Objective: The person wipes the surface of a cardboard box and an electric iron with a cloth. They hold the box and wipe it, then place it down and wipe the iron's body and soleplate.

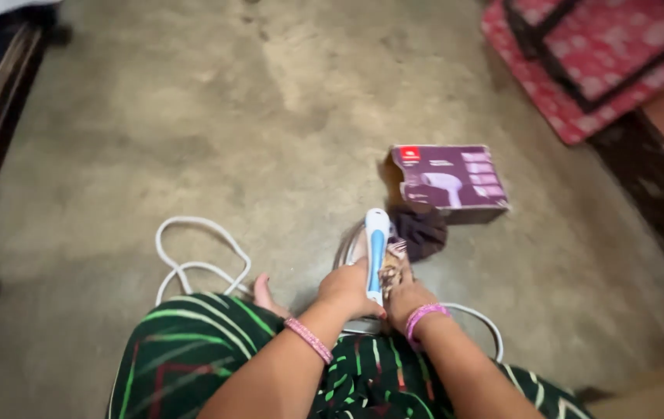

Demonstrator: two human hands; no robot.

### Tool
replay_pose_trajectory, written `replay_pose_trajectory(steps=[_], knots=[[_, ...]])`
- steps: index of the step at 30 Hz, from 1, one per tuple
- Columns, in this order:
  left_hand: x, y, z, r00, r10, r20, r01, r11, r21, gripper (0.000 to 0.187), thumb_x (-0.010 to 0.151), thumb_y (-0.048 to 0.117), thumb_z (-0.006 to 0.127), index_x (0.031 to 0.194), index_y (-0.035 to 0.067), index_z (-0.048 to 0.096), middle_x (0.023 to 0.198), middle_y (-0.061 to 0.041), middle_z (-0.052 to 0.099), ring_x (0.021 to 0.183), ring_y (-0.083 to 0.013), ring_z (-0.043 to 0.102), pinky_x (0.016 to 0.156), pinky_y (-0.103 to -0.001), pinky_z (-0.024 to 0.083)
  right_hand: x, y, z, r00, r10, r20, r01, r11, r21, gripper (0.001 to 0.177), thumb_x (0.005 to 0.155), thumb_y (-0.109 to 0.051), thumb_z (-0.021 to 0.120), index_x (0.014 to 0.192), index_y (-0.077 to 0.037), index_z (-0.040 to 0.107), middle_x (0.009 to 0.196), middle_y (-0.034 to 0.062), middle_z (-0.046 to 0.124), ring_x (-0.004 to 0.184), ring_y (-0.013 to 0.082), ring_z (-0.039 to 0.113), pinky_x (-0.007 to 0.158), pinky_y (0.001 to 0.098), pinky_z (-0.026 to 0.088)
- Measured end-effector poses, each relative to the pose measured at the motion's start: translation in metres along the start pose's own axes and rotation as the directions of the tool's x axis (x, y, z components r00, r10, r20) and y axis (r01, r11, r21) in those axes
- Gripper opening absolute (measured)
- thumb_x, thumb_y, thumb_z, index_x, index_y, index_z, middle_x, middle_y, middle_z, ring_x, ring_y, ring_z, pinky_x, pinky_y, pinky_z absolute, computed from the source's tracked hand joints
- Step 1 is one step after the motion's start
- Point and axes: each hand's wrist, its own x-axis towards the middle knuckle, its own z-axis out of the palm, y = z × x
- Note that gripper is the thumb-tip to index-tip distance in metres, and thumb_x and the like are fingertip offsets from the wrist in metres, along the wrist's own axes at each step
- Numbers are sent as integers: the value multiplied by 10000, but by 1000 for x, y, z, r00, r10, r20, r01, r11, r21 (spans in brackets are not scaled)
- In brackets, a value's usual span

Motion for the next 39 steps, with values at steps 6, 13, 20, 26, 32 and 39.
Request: replay_pose_trajectory(steps=[6,13,20,26,32,39], knots=[[2,-5,12,999,-8,-36,8,1000,-4,1073,596,354,959,1469,115,382,1092,-196,725,1042,-379,699,895,-460,564,-30,14,0,974,-191,123,209,967,-148,432,909,-157,603,1339,-137,638,1728,196,14,1326,455,504,1109,464,448],[1,1,5,999,-45,-26,45,999,-6,910,605,310,945,1392,186,506,1093,-169,730,1025,-381,699,903,-460,560,0,2,5,978,-187,-89,168,968,-186,391,900,-293,651,1261,-144,670,1656,133,219,1402,379,409,1089,547,408],[3,4,-1,997,-76,-1,76,997,-9,859,622,306,934,1365,173,524,1045,-165,747,998,-368,718,890,-451,568,27,15,8,986,-102,-134,120,983,139,448,866,-426,660,1238,-177,693,1650,97,240,1394,389,418,1092,495,425],[4,5,-1,995,-100,12,100,995,8,866,621,312,945,1363,168,522,1048,-153,751,998,-358,716,889,-445,563,65,24,34,930,27,-367,161,867,472,373,907,-385,703,1208,-168,732,1480,195,486,1238,427,567,1101,444,434],[2,4,2,995,-97,0,97,995,-26,831,629,297,934,1357,195,545,1050,-121,765,1005,-321,732,885,-420,571,36,10,24,833,-29,-552,361,785,504,358,896,-87,589,1214,-199,712,1331,72,679,1197,353,654,1008,428,503],[11,-24,24,999,-26,-25,23,992,-128,827,647,277,902,1383,188,538,1038,-132,774,990,-307,753,877,-410,585,9,24,17,813,-437,-385,527,833,168,496,681,-25,743,1133,-218,809,1331,112,656,1184,433,581,908,462,470]])
